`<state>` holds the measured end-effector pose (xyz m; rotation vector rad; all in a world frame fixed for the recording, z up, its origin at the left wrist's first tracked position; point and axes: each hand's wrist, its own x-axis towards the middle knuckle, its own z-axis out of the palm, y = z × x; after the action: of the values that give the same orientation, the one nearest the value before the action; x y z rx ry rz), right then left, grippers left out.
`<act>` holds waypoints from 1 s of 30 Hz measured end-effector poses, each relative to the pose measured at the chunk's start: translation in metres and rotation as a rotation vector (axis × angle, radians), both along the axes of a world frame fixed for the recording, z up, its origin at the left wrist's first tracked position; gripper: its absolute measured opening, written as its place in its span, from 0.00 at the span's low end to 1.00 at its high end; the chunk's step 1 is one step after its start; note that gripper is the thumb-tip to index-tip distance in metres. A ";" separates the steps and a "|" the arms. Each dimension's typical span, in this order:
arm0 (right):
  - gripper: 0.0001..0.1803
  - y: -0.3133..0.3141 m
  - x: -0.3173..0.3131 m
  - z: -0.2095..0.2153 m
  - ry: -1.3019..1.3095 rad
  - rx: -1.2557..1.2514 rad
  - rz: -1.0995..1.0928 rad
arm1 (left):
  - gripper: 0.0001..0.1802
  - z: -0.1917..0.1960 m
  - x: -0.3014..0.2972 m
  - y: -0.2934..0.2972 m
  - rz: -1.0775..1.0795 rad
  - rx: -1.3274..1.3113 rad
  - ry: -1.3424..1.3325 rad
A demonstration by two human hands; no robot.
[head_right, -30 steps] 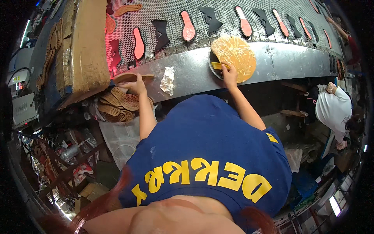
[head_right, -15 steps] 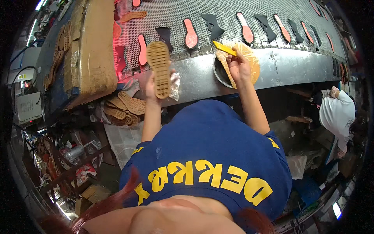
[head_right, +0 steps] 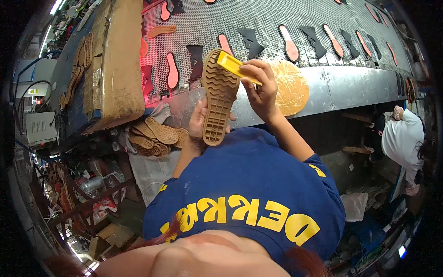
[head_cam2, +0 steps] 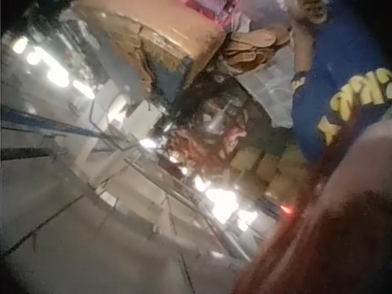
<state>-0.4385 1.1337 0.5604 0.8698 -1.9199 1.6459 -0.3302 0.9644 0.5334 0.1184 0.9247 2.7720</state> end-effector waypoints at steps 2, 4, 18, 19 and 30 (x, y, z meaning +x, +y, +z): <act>0.12 0.000 -0.002 -0.001 -0.008 -0.009 -0.008 | 0.32 0.003 0.001 0.002 -0.010 -0.024 0.017; 0.13 0.000 -0.003 -0.002 0.001 -0.009 -0.024 | 0.33 0.005 0.003 0.003 -0.022 -0.023 0.020; 0.11 0.011 0.000 0.003 -0.052 0.018 0.157 | 0.38 0.009 0.008 -0.001 -0.039 -0.153 0.031; 0.11 0.012 -0.001 0.004 -0.049 0.043 0.177 | 0.38 0.010 0.008 -0.002 -0.038 -0.141 0.019; 0.12 0.017 0.011 0.014 -0.069 0.237 0.401 | 0.39 0.016 0.001 -0.004 -0.018 0.033 -0.061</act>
<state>-0.4274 1.1509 0.5741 1.3844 -2.1220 1.7014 -0.3293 0.9600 0.5491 0.0472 0.8589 2.7587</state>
